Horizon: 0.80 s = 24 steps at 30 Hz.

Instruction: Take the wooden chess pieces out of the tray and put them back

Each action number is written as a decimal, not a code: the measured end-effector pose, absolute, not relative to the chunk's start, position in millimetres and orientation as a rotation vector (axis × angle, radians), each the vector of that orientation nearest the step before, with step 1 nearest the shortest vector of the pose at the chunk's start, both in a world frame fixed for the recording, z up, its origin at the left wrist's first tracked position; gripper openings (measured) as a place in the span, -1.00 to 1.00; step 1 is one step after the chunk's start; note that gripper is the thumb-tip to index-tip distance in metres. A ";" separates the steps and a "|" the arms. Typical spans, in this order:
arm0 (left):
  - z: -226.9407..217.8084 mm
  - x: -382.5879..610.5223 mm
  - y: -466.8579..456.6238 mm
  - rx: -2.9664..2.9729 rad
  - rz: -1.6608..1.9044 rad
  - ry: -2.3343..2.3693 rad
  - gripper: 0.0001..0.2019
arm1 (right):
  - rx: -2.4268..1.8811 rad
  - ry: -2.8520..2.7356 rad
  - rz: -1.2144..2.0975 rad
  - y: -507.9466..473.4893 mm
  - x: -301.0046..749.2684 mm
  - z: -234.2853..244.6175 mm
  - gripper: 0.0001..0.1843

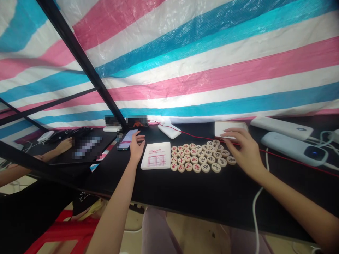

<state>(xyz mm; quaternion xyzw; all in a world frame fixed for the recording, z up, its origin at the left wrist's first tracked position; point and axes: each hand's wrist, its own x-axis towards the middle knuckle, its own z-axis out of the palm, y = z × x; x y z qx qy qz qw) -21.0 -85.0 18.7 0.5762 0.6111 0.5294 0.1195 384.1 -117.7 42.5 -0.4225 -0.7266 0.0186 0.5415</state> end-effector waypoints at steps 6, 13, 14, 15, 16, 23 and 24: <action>19.1 -20.0 -85.0 1.714 1.514 1.807 -0.53 | -0.971 -1.777 0.091 -119.8 381.3 42.8 -0.79; 18.5 -20.3 -84.2 1.729 1.493 1.832 -0.53 | -0.950 -1.823 0.057 -121.6 379.8 42.6 -0.75; 18.4 -20.3 -84.2 1.733 1.491 1.832 -0.53 | -0.946 -1.829 0.049 -121.7 379.7 43.0 -0.74; 18.3 -20.3 -84.1 1.735 1.489 1.833 -0.53 | -0.943 -1.833 0.042 -121.8 379.6 43.3 -0.74; 18.2 -20.2 -84.1 1.735 1.488 1.834 -0.53 | -0.940 -1.839 0.035 -121.8 379.5 43.6 -0.73; 17.3 -20.6 -82.8 1.733 1.480 1.833 -0.53 | -0.920 -1.876 0.040 -120.0 378.9 41.7 -0.71; 16.7 -21.6 -81.9 1.730 1.484 1.828 -0.53 | -0.916 -1.879 0.047 -119.1 379.2 41.0 -0.71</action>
